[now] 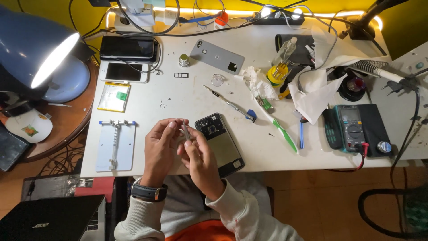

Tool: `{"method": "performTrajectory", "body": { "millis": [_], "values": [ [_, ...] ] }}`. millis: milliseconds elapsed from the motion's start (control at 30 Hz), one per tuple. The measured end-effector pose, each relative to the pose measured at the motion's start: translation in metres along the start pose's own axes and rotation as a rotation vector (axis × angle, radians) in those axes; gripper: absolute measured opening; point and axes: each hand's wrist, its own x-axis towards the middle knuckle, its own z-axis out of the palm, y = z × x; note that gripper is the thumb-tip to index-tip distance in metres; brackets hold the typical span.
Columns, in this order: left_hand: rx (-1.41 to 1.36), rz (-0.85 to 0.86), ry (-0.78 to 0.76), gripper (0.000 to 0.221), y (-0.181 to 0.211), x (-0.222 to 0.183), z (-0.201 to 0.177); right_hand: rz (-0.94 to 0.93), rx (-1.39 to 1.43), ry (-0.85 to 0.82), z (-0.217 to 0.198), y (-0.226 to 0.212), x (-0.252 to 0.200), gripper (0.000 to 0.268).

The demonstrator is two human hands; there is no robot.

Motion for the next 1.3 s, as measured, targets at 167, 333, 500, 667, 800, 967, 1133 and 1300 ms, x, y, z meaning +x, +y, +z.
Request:
{"method": "performTrajectory", "body": {
  "millis": [167, 333, 500, 667, 800, 967, 1133, 1300],
  "values": [
    [-0.055, -0.013, 0.036, 0.015, -0.005, 0.001, -0.003, -0.089, 0.022, 0.002, 0.004, 0.005, 0.018, 0.035],
    [-0.008, 0.032, 0.062, 0.015, -0.013, 0.005, -0.009, -0.157, -0.101, 0.016, 0.008, 0.004, 0.021, 0.031],
    [0.156, 0.088, 0.181, 0.018, 0.001, 0.001, 0.012, -0.168, -0.187, 0.068, 0.007, 0.000, 0.018, 0.037],
    [0.876, 0.341, 0.289, 0.017, -0.001, 0.016, 0.001, -0.177, -0.161, 0.075, 0.003, 0.015, 0.023, 0.042],
    [1.144, 0.487, 0.309, 0.024, 0.009, 0.027, -0.006, -0.226, 0.039, 0.015, 0.002, 0.033, 0.028, 0.043],
    [1.058, 0.446, 0.328, 0.018, 0.005, 0.010, -0.012, -0.218, 0.040, 0.010, 0.003, 0.029, 0.027, 0.044],
    [0.787, 0.250, 0.304, 0.022, 0.013, -0.024, 0.006, -0.241, 0.121, -0.006, 0.004, 0.020, 0.023, 0.044],
    [0.571, 0.055, 0.228, 0.037, 0.005, -0.045, 0.020, -0.129, 0.307, -0.038, -0.003, -0.018, 0.009, 0.025]
  ]
}}
